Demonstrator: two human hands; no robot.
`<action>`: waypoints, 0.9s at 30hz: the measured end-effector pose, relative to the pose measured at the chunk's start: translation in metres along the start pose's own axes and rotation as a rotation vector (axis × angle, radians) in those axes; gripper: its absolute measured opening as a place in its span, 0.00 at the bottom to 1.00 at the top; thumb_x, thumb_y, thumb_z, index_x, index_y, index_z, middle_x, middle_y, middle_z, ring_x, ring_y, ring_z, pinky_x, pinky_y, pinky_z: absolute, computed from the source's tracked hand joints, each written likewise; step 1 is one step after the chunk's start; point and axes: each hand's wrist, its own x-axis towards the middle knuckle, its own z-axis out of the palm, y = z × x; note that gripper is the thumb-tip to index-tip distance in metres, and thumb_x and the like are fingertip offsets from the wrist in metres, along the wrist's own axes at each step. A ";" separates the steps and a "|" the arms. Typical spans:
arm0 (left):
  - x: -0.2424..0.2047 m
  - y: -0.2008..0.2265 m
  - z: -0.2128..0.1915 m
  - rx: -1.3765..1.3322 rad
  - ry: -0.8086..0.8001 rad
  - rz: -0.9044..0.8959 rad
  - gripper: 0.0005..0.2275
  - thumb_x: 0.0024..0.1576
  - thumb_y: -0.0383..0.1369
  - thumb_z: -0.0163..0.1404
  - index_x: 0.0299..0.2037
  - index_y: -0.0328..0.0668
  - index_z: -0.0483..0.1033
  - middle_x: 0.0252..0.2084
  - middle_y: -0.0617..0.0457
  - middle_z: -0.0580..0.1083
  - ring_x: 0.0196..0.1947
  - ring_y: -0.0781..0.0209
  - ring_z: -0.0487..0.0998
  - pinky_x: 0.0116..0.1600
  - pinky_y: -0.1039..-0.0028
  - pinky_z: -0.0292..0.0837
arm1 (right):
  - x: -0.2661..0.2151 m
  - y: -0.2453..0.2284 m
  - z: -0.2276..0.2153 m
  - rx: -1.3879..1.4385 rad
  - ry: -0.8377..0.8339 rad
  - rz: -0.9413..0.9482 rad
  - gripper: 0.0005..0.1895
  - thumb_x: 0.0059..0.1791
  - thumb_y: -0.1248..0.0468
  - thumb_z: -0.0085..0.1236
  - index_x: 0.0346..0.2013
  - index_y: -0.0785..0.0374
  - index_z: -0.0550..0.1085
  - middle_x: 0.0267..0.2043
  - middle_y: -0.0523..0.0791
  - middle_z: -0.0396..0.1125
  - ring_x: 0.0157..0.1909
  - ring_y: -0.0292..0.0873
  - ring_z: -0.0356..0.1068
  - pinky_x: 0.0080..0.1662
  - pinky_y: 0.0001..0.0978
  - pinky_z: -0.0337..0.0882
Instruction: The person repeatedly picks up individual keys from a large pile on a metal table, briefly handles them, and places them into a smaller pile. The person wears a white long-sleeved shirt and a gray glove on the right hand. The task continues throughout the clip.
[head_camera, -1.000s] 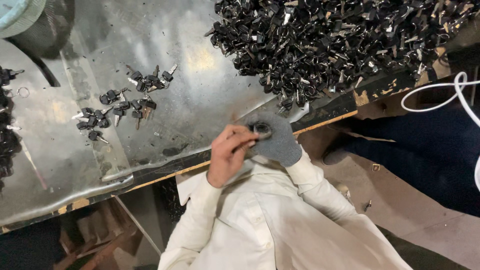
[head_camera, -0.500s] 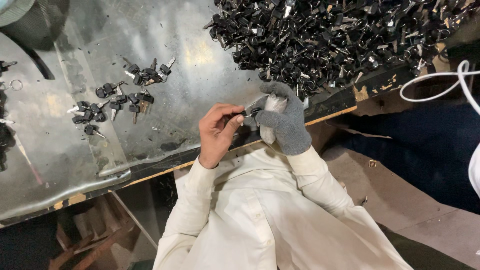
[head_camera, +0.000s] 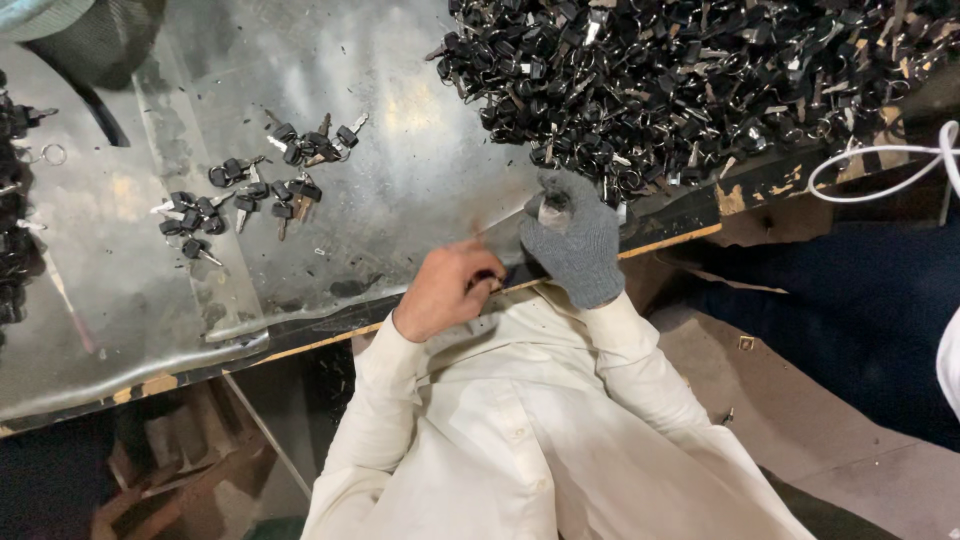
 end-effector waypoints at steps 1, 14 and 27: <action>0.000 0.002 -0.006 -0.032 -0.098 0.001 0.08 0.47 0.20 0.58 0.36 0.37 0.82 0.36 0.46 0.78 0.32 0.48 0.79 0.41 0.64 0.73 | -0.001 0.004 0.001 -0.018 -0.011 -0.018 0.27 0.44 0.66 0.69 0.56 0.65 0.72 0.42 0.46 0.77 0.45 0.41 0.79 0.50 0.34 0.78; 0.088 -0.056 -0.113 0.407 0.614 0.041 0.19 0.55 0.21 0.59 0.58 0.40 0.76 0.56 0.46 0.72 0.54 0.47 0.73 0.56 0.62 0.70 | -0.010 0.027 0.002 0.205 -0.017 0.016 0.29 0.43 0.67 0.68 0.58 0.68 0.69 0.49 0.50 0.74 0.46 0.43 0.78 0.51 0.34 0.79; 0.172 -0.111 -0.050 0.375 0.416 0.107 0.20 0.43 0.17 0.52 0.47 0.40 0.69 0.43 0.40 0.71 0.45 0.35 0.72 0.49 0.53 0.68 | -0.012 0.001 0.005 -0.024 -0.065 -0.154 0.29 0.43 0.63 0.66 0.57 0.71 0.72 0.55 0.55 0.72 0.57 0.51 0.74 0.59 0.42 0.74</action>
